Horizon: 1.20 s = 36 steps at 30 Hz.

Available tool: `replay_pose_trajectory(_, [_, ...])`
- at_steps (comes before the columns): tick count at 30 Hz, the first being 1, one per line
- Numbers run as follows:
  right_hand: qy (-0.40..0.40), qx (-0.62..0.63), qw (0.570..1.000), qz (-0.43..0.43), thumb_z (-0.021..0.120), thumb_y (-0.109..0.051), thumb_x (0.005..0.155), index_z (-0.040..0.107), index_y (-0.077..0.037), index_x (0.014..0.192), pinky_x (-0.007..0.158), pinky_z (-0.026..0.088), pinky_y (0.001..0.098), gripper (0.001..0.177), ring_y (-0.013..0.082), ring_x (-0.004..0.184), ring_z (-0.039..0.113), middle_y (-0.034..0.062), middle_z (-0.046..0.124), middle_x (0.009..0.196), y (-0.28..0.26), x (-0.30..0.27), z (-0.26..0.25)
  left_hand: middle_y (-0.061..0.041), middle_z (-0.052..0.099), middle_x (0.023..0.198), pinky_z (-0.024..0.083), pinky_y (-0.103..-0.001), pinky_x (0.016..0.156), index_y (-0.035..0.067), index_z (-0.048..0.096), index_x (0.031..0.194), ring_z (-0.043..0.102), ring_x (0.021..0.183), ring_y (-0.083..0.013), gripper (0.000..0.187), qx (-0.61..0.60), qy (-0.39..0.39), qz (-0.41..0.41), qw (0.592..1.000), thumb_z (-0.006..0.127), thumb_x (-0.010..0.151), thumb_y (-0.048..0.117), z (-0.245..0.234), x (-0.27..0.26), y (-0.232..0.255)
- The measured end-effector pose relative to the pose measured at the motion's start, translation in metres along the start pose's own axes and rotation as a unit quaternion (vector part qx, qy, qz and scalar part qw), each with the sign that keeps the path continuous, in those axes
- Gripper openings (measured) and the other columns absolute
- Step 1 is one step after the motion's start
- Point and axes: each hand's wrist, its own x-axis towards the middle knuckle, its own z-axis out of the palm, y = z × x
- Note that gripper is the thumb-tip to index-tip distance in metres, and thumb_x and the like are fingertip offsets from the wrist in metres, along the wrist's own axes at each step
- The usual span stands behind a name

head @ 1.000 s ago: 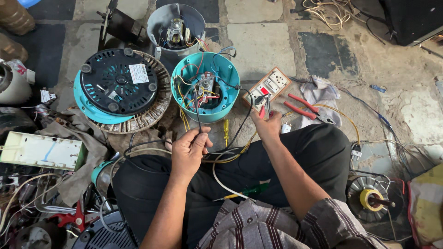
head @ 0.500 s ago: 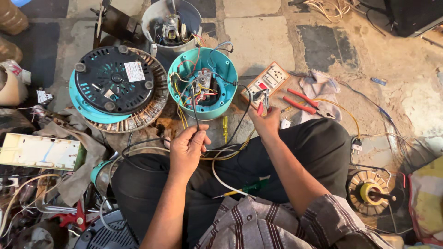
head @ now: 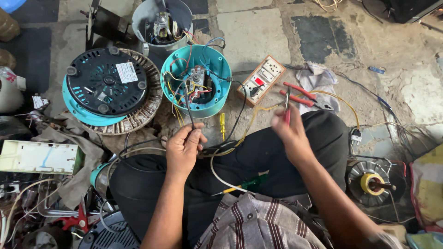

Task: The person sits on the floor and repairs a disassembled fan motor. They use pliers to strip wire insulation and connect wires to a power strip to test the motor's functionality.

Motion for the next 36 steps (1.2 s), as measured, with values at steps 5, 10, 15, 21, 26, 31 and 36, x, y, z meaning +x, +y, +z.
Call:
replay_pose_trajectory(5, [0.024,-0.558,0.796,-0.234,0.082,-0.043,0.069,0.039,0.002,0.148,0.114,0.036,0.0527,0.101,0.0426,0.134,0.043,0.0253,0.047,0.143,-0.069,-0.058,-0.043,-0.001,0.071,0.08,0.045,-0.019,0.054,0.003,0.071,0.119,0.057,0.063,-0.0028,0.023,0.014,0.007,-0.004,1.0,0.06,0.104,0.016,0.003,-0.001,0.003])
replay_pose_trajectory(10, [-0.021,-0.682,0.705,-0.193,0.086,-0.063,0.052,0.045,0.0,0.146,0.113,0.034,0.0565,0.12,0.0437,0.139,0.039,0.0236,0.045,0.147,-0.079,-0.082,-0.086,0.0,0.069,0.081,0.045,-0.018,0.056,0.003,0.069,0.122,0.056,0.063,-0.0029,0.024,-0.018,-0.011,-0.004,1.0,0.058,0.106,0.016,0.005,-0.001,0.001])
replay_pose_trajectory(15, [0.081,-0.533,0.81,-0.231,0.071,-0.024,0.093,0.057,-0.001,0.142,0.11,0.045,0.0481,0.056,0.0387,0.131,0.057,0.0235,0.059,0.14,-0.066,-0.054,-0.103,-0.001,0.069,0.081,0.044,-0.019,0.055,0.002,0.068,0.123,0.056,0.063,-0.0033,0.025,-0.033,-0.004,-0.001,0.999,0.058,0.105,0.016,0.006,0.001,-0.003])
replay_pose_trajectory(21, [-0.105,-0.479,0.859,-0.146,0.071,-0.016,0.088,0.069,-0.013,0.131,0.093,0.056,0.0382,0.044,0.0258,0.113,0.069,0.012,0.07,0.13,-0.027,0.118,-0.11,0.0,0.069,0.08,0.046,-0.019,0.056,0.002,0.069,0.121,0.057,0.063,-0.0034,0.024,-0.003,0.01,0.019,1.0,0.057,0.106,0.016,0.004,-0.001,-0.001])
replay_pose_trajectory(26, [-0.271,-0.592,0.729,-0.21,0.082,-0.018,0.073,0.072,-0.021,0.127,0.107,0.041,0.0436,0.055,0.0341,0.129,0.05,0.01,0.062,0.138,0.03,0.222,-0.063,0.0,0.068,0.076,0.048,-0.02,0.056,0.002,0.071,0.118,0.059,0.061,-0.0046,0.023,0.038,0.029,0.006,0.999,0.057,0.103,0.014,0.004,0.0,-0.002])
replay_pose_trajectory(31, [-0.32,-0.517,0.761,-0.225,0.085,-0.022,0.07,0.075,-0.018,0.118,0.106,0.046,0.0395,0.049,0.0297,0.125,0.057,0.0079,0.066,0.13,0.069,0.258,-0.04,0.0,0.069,0.076,0.049,-0.021,0.058,0.001,0.071,0.117,0.06,0.062,-0.0051,0.022,0.061,0.017,-0.007,0.998,0.058,0.103,0.013,0.006,0.012,-0.001])
replay_pose_trajectory(36, [-0.353,-0.47,0.756,-0.288,0.082,-0.022,0.078,0.078,-0.018,0.108,0.104,0.05,0.0376,0.031,0.0258,0.118,0.065,0.004,0.072,0.123,0.087,0.265,-0.039,0.0,0.069,0.077,0.051,-0.021,0.059,0.001,0.071,0.117,0.061,0.064,-0.0055,0.023,0.061,-0.009,-0.031,0.998,0.058,0.103,0.013,0.015,0.024,0.0])
